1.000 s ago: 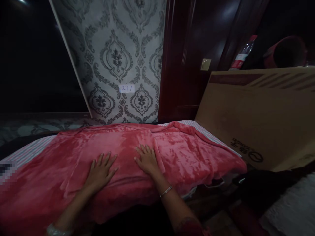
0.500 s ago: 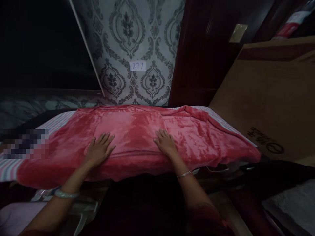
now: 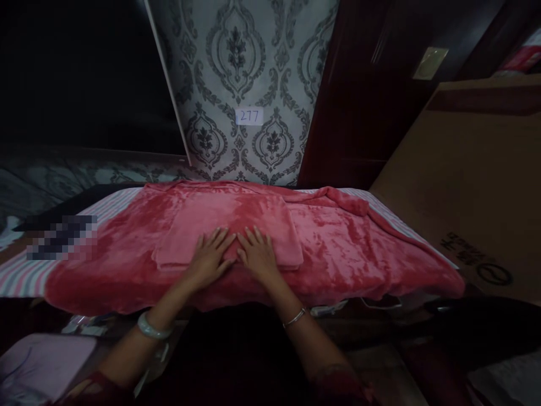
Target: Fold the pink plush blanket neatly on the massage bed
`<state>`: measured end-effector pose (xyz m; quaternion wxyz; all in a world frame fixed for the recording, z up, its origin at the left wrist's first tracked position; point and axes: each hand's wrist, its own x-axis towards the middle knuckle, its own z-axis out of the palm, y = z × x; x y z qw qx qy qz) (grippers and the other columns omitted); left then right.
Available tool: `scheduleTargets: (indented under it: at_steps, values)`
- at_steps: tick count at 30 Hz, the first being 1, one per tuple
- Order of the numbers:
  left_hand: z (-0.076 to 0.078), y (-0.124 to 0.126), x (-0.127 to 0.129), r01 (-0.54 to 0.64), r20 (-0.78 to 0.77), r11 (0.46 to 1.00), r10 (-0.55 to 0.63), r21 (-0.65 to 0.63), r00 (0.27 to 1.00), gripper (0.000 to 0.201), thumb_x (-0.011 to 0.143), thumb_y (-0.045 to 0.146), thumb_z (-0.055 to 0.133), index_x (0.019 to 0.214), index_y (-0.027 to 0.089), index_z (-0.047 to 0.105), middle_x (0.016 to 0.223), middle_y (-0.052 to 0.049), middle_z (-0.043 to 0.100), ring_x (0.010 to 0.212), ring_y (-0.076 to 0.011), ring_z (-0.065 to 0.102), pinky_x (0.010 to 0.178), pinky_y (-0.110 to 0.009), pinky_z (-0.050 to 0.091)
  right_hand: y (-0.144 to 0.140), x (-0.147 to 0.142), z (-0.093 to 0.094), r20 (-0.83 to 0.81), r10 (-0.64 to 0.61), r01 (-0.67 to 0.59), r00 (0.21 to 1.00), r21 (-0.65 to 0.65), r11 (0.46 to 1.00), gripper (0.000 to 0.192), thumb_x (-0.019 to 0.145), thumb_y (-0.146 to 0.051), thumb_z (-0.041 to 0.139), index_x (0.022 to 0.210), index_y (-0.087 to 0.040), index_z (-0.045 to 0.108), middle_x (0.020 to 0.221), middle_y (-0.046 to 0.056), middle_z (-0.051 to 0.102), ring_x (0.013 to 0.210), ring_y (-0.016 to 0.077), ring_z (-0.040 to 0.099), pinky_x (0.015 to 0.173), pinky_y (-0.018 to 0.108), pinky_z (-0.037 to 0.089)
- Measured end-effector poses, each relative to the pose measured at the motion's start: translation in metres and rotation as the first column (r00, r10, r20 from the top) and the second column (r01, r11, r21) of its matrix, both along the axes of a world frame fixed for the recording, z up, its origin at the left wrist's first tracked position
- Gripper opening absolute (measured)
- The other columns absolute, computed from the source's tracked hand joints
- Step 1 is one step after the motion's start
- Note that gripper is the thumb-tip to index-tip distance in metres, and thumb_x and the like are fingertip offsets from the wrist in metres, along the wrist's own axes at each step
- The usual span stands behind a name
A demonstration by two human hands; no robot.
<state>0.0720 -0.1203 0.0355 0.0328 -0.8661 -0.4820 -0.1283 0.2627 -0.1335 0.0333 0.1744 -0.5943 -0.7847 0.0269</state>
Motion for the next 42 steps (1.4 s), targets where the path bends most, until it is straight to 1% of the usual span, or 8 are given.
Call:
scheduleTargets:
  at_steps: [6, 14, 18, 24, 30, 37, 40, 42]
  values:
    - [-0.031, -0.003, 0.001, -0.001, -0.018, 0.999, 0.002, 0.04, 1.0, 0.06, 0.096, 0.046, 0.05, 0.152, 0.028, 0.041, 0.159, -0.012, 0.039, 0.149, -0.0347, 0.03, 0.119, -0.064, 0.017, -0.005, -0.002, -0.029, 0.031, 0.007, -0.008, 0.999, 0.023, 1.0, 0.048, 0.102, -0.035, 0.038, 0.15, -0.031, 0.046, 0.161, 0.0, 0.036, 0.151, 0.0249, 0.024, 0.122, 0.049, 0.016]
    - [-0.027, -0.005, -0.006, 0.029, -0.019, 0.998, -0.028, 0.057, 0.999, 0.064, 0.093, 0.047, 0.054, 0.152, 0.025, 0.042, 0.159, -0.013, 0.038, 0.149, -0.0346, 0.029, 0.12, -0.062, 0.02, -0.011, 0.006, -0.029, 0.061, 0.056, -0.061, 0.997, 0.07, 0.996, 0.055, 0.1, -0.042, 0.045, 0.153, -0.028, 0.04, 0.163, 0.004, 0.032, 0.151, 0.0262, 0.025, 0.122, 0.049, 0.016]
    - [-0.024, -0.005, -0.034, -0.023, -0.039, 0.997, 0.026, 0.078, 0.999, 0.061, 0.091, 0.033, 0.057, 0.149, 0.024, 0.046, 0.158, -0.013, 0.04, 0.148, -0.0325, 0.032, 0.121, -0.059, 0.018, -0.023, 0.036, -0.033, 0.088, 0.026, -0.033, 0.996, 0.079, 0.996, 0.062, 0.093, -0.034, 0.057, 0.152, -0.025, 0.042, 0.16, 0.008, 0.037, 0.149, 0.027, 0.029, 0.121, 0.048, 0.02]
    - [-0.018, -0.002, -0.093, -0.197, -0.076, 0.977, 0.203, 0.083, 0.976, 0.066, 0.081, 0.015, 0.054, 0.146, 0.021, 0.049, 0.157, -0.012, 0.041, 0.148, -0.0308, 0.033, 0.122, -0.058, 0.016, -0.039, 0.089, -0.057, 0.017, -0.155, 0.15, 0.988, 0.163, 0.975, 0.065, 0.086, -0.015, 0.048, 0.15, -0.024, 0.045, 0.158, 0.007, 0.042, 0.149, 0.0265, 0.03, 0.117, 0.053, 0.029]
    - [-0.018, 0.002, -0.12, -0.284, 0.005, 0.958, 0.284, 0.048, 0.959, 0.067, 0.077, 0.013, 0.055, 0.143, 0.017, 0.052, 0.157, -0.012, 0.042, 0.148, -0.0315, 0.033, 0.12, -0.048, 0.031, -0.034, 0.103, -0.072, -0.098, -0.132, 0.151, 0.986, 0.226, 0.962, 0.069, 0.08, -0.009, 0.044, 0.148, -0.019, 0.047, 0.155, 0.009, 0.046, 0.148, 0.0246, 0.031, 0.116, 0.049, 0.036]
    - [-0.015, 0.009, -0.128, -0.276, 0.143, 0.96, 0.267, 0.046, 0.953, 0.06, 0.076, 0.016, 0.05, 0.136, 0.019, 0.056, 0.146, -0.011, 0.056, 0.137, -0.0283, 0.048, 0.116, -0.043, 0.038, -0.026, 0.111, -0.064, -0.168, -0.086, 0.134, 0.982, 0.299, 0.945, 0.069, 0.069, -0.004, 0.044, 0.135, -0.017, 0.059, 0.137, 0.01, 0.062, 0.13, 0.024, 0.051, 0.112, 0.046, 0.043]
    - [0.007, 0.018, -0.131, -0.271, 0.151, 0.962, 0.261, 0.046, 0.953, 0.056, 0.075, 0.018, 0.048, 0.131, 0.016, 0.059, 0.138, -0.012, 0.062, 0.131, -0.0282, 0.054, 0.111, -0.04, 0.043, -0.018, 0.117, -0.044, -0.194, -0.086, 0.142, 0.977, 0.299, 0.943, 0.063, 0.071, -0.006, 0.041, 0.129, -0.019, 0.064, 0.125, 0.01, 0.068, 0.121, 0.0241, 0.057, 0.108, 0.045, 0.045]
    - [0.032, 0.025, -0.131, -0.26, 0.178, 0.962, 0.242, 0.084, 0.954, 0.054, 0.075, 0.019, 0.046, 0.127, 0.015, 0.061, 0.133, -0.012, 0.065, 0.127, -0.0277, 0.057, 0.109, -0.038, 0.044, -0.01, 0.121, -0.018, -0.197, -0.104, 0.162, 0.975, 0.306, 0.938, 0.057, 0.073, -0.008, 0.04, 0.123, -0.017, 0.067, 0.119, 0.011, 0.07, 0.116, 0.0249, 0.06, 0.106, 0.044, 0.045]
